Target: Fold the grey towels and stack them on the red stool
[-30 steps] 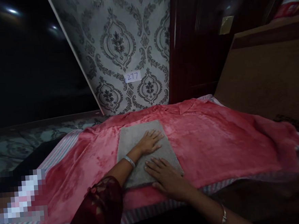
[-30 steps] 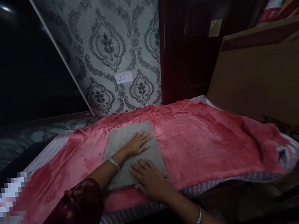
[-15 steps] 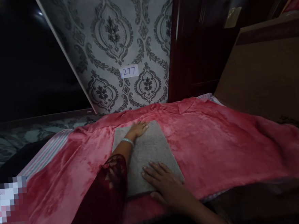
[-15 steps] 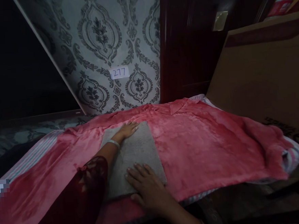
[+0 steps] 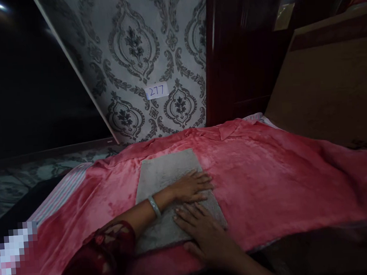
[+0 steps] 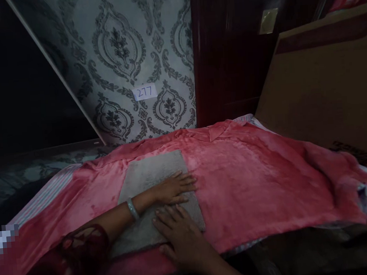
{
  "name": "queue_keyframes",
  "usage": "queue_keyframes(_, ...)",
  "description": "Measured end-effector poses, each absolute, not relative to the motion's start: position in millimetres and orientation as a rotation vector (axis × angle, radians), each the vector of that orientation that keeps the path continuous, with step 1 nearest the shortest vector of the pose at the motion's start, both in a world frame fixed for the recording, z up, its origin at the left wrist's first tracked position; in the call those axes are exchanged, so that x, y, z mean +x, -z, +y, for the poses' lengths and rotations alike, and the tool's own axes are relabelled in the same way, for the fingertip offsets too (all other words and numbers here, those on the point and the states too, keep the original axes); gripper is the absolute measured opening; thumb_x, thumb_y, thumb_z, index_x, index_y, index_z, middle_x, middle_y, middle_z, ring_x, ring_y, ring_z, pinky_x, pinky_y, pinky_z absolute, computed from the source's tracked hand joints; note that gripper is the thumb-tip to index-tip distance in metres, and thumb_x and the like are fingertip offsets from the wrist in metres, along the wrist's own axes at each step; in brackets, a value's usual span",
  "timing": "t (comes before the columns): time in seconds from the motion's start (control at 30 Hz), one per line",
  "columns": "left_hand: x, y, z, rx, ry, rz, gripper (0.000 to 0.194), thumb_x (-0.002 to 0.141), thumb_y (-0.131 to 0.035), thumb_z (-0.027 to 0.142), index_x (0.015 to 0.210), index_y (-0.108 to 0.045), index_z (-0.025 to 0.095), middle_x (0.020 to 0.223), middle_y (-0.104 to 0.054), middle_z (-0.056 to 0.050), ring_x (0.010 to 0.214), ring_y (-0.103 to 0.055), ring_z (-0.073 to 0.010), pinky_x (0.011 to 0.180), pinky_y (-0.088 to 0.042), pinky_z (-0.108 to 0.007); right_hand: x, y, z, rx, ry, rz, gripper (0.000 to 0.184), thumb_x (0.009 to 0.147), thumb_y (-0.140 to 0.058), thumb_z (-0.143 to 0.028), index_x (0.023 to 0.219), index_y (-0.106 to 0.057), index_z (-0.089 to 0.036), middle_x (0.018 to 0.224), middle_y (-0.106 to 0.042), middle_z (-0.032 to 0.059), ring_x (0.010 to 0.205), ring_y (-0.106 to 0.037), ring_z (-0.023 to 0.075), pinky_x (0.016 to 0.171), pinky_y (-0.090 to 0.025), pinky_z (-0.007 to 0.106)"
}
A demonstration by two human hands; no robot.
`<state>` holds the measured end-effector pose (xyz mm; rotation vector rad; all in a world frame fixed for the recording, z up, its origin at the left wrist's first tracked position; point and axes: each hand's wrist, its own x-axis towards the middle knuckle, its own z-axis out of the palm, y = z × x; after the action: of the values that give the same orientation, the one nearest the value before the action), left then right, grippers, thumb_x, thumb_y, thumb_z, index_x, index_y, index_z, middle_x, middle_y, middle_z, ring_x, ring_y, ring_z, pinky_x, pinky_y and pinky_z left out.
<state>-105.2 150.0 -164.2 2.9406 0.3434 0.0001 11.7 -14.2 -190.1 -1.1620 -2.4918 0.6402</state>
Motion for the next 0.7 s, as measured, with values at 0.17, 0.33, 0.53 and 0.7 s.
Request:
queue_keyframes(0.17,-112,152,227,2.874,-0.106,0.969,0.055,0.101,-0.036,0.046,0.150,-0.044,0.025,0.162,-0.035,-0.008,0.151,-0.026,-0.0290,0.122,-0.011,-0.056,16,192,-12,-1.111,-0.561,-2.498,0.070,0.097,-0.053,-0.040,0.160,-0.023,-0.033,0.165,-0.020,-0.0019,0.154,-0.008,0.0223,0.126,-0.006,0.051)
queue_keyframes(0.33,-150,132,256,2.712,-0.261,1.434,0.056,0.097,-0.040,0.044,0.152,-0.041,0.032,0.162,-0.034,-0.007,0.151,-0.024,-0.0372,0.118,-0.003,-0.069,14,192,-11,-1.116,-0.514,-2.513,0.068,0.098,-0.050,-0.047,0.160,-0.024,-0.033,0.164,-0.023,-0.0014,0.154,-0.010,0.0217,0.126,-0.007,0.050)
queue_keyframes(0.53,-198,133,139,2.852,-0.169,0.965,0.059,0.097,-0.043,0.052,0.152,-0.043,0.031,0.162,-0.033,-0.005,0.151,-0.027,-0.0261,0.123,-0.022,-0.049,20,198,-10,-1.092,-0.535,-2.490,0.062,0.099,-0.048,-0.050,0.156,-0.036,-0.030,0.162,-0.031,0.0020,0.152,-0.018,0.0239,0.125,-0.012,0.052)
queue_keyframes(0.7,-223,163,18,2.900,-0.231,1.117,0.059,0.096,-0.053,0.037,0.153,-0.038,0.028,0.161,-0.036,-0.008,0.150,-0.030,-0.0262,0.121,-0.028,-0.054,29,182,21,-1.010,-0.698,-2.298,0.051,0.104,-0.030,-0.047,0.132,-0.067,-0.025,0.131,-0.066,0.0081,0.126,-0.057,0.0225,0.110,-0.043,0.044)
